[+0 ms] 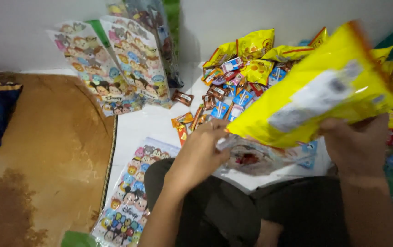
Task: The person puts various packaged snacks into a large plastic bag by hand, handling individual packs of chocolates and chips.
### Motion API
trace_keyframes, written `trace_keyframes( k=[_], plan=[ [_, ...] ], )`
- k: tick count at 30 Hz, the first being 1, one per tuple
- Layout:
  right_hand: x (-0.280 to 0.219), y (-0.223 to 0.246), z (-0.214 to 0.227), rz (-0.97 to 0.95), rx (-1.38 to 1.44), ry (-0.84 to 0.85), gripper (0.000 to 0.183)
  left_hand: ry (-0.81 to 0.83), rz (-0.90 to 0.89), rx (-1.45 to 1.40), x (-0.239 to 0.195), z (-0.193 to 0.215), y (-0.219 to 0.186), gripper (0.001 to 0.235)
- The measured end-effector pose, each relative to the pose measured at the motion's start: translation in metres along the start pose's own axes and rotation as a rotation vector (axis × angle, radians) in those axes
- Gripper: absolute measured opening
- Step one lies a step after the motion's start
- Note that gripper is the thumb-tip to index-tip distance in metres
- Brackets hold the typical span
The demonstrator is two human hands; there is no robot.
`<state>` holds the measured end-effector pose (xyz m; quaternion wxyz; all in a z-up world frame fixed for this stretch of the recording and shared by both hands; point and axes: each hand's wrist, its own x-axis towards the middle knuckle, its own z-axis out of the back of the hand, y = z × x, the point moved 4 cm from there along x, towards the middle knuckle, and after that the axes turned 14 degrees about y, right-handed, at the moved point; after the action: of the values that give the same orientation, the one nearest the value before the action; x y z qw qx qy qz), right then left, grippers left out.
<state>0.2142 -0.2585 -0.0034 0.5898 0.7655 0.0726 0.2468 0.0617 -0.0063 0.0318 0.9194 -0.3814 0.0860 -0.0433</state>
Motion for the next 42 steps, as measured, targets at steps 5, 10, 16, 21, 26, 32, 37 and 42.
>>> trace_keyframes(
  k=[5,10,16,21,26,32,37,42],
  plan=[
    [-0.023,0.035,-0.043,0.011,-0.285,0.187,0.058,-0.026,0.002,-0.092,-0.002,0.004,0.002,0.048],
    [-0.036,0.031,-0.03,0.109,-0.665,0.341,0.051,-0.017,-0.064,-0.152,-0.007,0.001,0.015,0.055],
    [-0.048,0.044,-0.053,0.263,-0.718,0.55,0.037,-0.049,-0.044,-0.127,-0.009,-0.003,0.02,0.061],
    [-0.057,0.047,-0.05,0.278,-0.814,0.516,0.021,-0.052,0.009,-0.118,-0.01,0.002,0.011,0.065],
    [-0.061,0.044,-0.036,0.236,-0.741,0.519,0.032,-0.092,0.001,-0.146,-0.007,0.001,0.015,0.05],
    [-0.067,0.027,-0.014,0.08,-0.855,0.386,0.013,-0.225,-0.192,0.082,-0.026,0.009,-0.015,0.055],
    [-0.071,0.031,-0.019,0.132,-0.811,0.373,0.023,-0.125,-0.214,0.548,-0.008,-0.019,-0.037,0.128],
    [-0.075,0.027,-0.012,0.173,-0.822,0.347,0.033,-0.388,-0.346,0.77,0.024,-0.038,-0.037,0.049]
  ],
)
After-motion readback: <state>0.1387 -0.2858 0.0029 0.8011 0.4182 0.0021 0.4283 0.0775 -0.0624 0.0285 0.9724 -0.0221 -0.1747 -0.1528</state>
